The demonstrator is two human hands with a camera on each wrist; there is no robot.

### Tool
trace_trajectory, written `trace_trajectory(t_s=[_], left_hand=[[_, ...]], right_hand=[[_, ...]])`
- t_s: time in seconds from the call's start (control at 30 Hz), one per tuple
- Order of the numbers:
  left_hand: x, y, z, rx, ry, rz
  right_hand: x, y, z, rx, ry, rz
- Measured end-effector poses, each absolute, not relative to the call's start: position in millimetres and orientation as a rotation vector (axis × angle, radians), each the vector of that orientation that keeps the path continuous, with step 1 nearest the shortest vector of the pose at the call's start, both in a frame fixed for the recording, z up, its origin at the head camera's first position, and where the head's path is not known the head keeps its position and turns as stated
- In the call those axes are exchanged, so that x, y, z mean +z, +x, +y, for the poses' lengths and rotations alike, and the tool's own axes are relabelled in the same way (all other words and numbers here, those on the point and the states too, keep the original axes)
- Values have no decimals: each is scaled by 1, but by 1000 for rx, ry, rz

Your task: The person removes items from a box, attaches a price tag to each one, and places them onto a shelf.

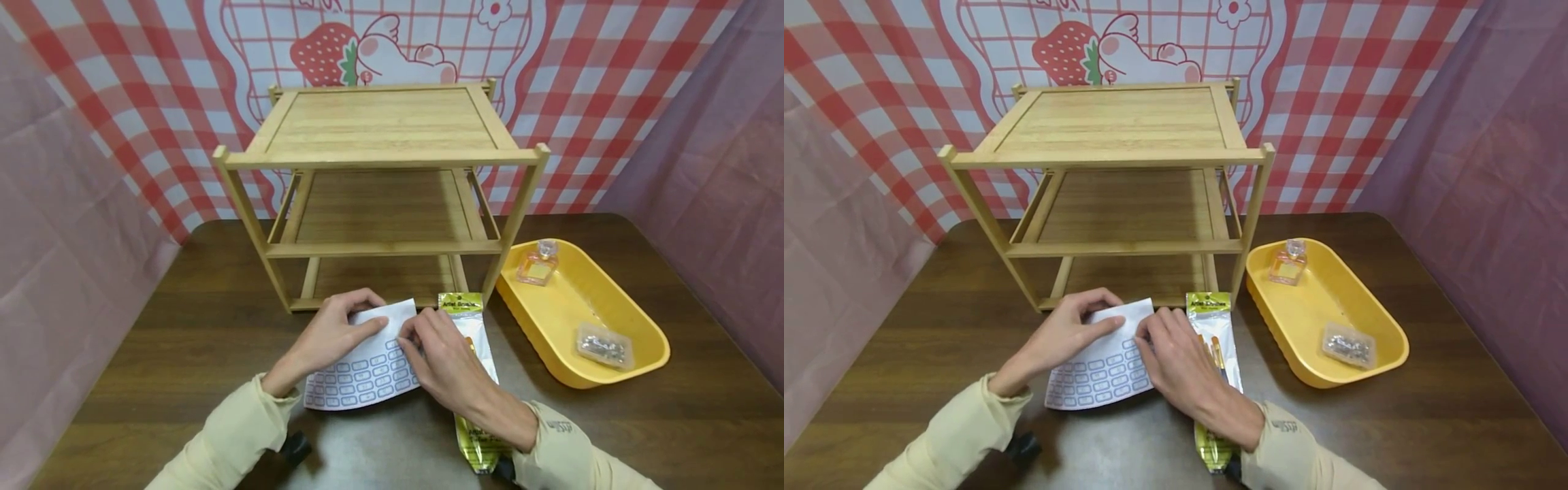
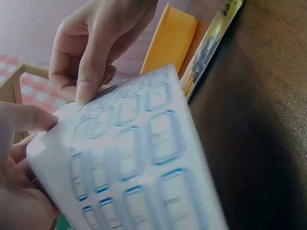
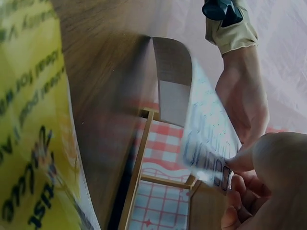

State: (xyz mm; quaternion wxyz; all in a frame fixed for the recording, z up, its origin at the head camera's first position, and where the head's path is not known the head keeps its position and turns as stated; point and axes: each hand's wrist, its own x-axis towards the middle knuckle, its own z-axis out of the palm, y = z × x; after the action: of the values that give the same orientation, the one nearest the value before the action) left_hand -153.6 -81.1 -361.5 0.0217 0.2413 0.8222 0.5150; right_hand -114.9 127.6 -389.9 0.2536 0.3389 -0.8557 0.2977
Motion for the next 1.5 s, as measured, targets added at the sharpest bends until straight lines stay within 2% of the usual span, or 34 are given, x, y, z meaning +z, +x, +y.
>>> trace_trajectory(t_s=[0.37, 1.5], left_hand=[[-362, -152, -77, 1579, 723, 2582], [-372, -161, -79, 1489, 839, 2581]], right_hand=[[-391, -116, 127, 629, 968, -2281], [-394, -111, 133, 950, 972, -2296]])
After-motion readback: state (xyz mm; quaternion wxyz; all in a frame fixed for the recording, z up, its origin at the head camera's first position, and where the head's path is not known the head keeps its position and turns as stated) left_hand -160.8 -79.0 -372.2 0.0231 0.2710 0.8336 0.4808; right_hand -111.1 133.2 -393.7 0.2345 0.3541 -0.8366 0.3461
